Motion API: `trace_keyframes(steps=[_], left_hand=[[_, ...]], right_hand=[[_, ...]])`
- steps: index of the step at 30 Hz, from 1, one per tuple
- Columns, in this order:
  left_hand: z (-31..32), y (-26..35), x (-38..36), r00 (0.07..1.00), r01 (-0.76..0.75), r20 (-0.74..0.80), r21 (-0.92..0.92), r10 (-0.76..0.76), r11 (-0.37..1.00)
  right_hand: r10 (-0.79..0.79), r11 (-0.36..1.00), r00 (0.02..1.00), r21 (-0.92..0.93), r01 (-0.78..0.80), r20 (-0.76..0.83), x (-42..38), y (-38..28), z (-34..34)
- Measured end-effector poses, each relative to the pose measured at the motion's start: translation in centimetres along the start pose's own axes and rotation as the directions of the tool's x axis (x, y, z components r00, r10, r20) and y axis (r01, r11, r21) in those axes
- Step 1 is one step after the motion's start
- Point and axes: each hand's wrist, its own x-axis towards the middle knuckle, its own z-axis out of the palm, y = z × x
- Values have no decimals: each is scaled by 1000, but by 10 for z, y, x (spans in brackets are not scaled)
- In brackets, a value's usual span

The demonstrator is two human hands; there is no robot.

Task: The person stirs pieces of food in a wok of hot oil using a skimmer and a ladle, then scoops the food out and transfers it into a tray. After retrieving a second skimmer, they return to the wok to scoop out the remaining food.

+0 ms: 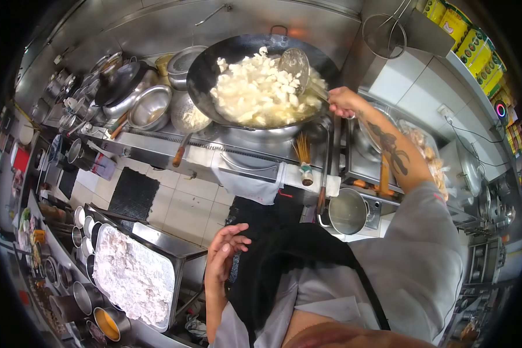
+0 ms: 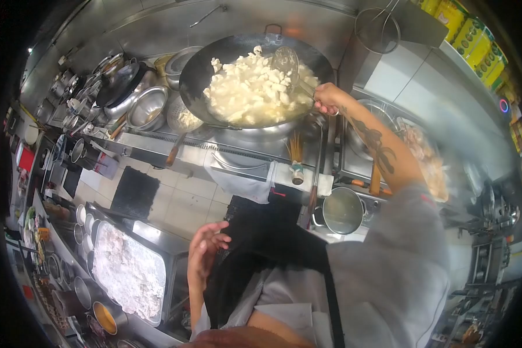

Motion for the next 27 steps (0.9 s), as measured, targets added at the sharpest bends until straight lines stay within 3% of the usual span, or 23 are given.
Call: trace_keyframes(steps=[5, 11, 14, 18, 21, 24, 27], left_hand=[[-12, -11, -8, 998, 39, 53, -90, -34, 995], [-21, -17, -4, 987, 79, 155, -216, -46, 973], [-22, -14, -1, 981, 99, 187, -214, -59, 972], [-23, -15, 3, 975, 114, 213, -196, -71, 974], [-24, -17, 3, 976, 111, 206, -184, -72, 977], [-24, -17, -1, 982, 78, 181, -175, -46, 982], [-27, -17, -9, 991, 35, 133, -180, -10, 983]], right_hand=[[34, 994, 999, -105, -30, 34, -28, -8, -11], [-7, 996, 997, 94, -1, 76, -12, 31, -48], [4, 973, 993, -228, -30, -115, -36, 12, -55], [-17, 926, 986, -374, -47, -168, -14, 21, -82], [95, 948, 988, -292, -128, -124, -9, 22, -89], [254, 967, 960, -38, -252, 115, 3, 32, -95], [225, 943, 927, 171, -284, 300, -5, 35, -73]])
